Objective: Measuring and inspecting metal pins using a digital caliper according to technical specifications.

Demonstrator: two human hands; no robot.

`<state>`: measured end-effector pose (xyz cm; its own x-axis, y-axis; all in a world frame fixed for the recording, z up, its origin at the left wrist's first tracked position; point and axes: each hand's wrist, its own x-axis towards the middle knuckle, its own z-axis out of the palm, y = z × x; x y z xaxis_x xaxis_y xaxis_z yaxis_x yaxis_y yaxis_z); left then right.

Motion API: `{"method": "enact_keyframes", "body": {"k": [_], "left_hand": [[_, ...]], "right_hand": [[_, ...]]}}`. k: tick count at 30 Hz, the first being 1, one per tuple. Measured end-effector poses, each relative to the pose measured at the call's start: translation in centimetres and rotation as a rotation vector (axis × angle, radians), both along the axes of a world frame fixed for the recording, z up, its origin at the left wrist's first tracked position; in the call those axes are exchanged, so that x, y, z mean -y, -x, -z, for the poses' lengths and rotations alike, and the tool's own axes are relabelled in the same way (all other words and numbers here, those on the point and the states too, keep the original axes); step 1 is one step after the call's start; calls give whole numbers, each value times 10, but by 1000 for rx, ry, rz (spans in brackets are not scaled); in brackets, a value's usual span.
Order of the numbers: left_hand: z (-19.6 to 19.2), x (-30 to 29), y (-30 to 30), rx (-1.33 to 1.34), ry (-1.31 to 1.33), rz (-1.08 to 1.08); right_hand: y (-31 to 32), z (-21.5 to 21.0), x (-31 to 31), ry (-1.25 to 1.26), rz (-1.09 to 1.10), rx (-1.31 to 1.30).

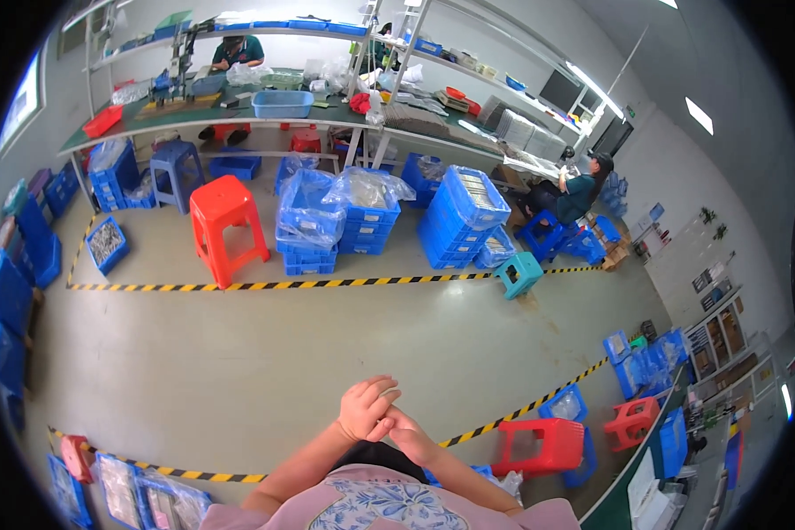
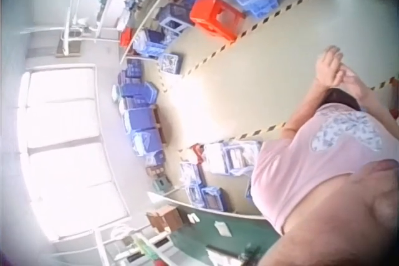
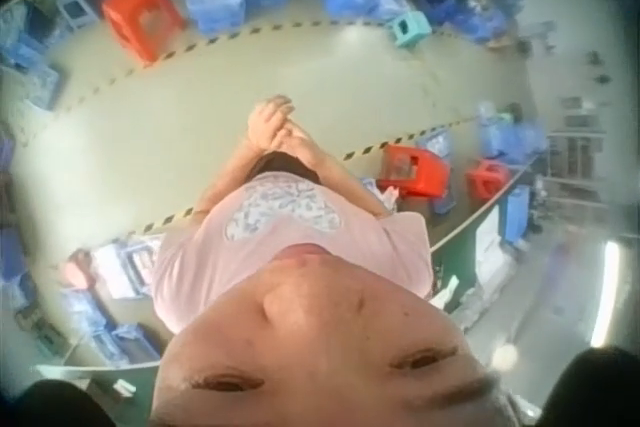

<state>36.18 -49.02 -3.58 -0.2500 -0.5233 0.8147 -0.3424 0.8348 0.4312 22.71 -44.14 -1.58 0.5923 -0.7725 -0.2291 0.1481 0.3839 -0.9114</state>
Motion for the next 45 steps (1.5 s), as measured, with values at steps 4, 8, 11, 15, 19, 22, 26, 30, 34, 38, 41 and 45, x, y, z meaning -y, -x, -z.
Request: {"method": "enact_keyframes", "body": {"k": [4, 8, 11, 15, 19, 22, 26, 30, 34, 38, 41, 45], "left_hand": [[18, 48, 20, -188, -228, 13], [63, 130, 73, -988, -1391, 379], [95, 177, 138, -1641, -1825, 1088], [104, 226, 231, -1333, -1511, 1831], [68, 261, 283, -994, -1227, 1376], [37, 309, 311, -1038, -1841, 1112], [19, 371, 339, -908, -2235, 926], [37, 465, 345, -738, -2358, 998], [56, 578, 319, -1117, -2239, 957], [46, 690, 264, -1462, -1745, 535], [37, 732, 204, -1526, -1498, 182], [36, 744, 139, -1975, -1247, 272]], "right_hand": [[21, -5, 43, 253, -15, -17], [62, 2, 103, 612, -126, -100], [98, 13, 158, 908, 5, -210], [166, 20, 226, 1047, 140, -585], [219, 25, 295, 970, 379, -659], [263, 28, 337, 914, 458, -662], [312, 48, 403, 836, 577, -934], [354, 88, 481, 769, 626, -1060], [398, 127, 565, 190, 642, -1284], [436, 159, 607, 177, 507, -1334], [443, 177, 647, 79, 310, -1349], [420, 183, 762, 193, 83, -1394]]}}
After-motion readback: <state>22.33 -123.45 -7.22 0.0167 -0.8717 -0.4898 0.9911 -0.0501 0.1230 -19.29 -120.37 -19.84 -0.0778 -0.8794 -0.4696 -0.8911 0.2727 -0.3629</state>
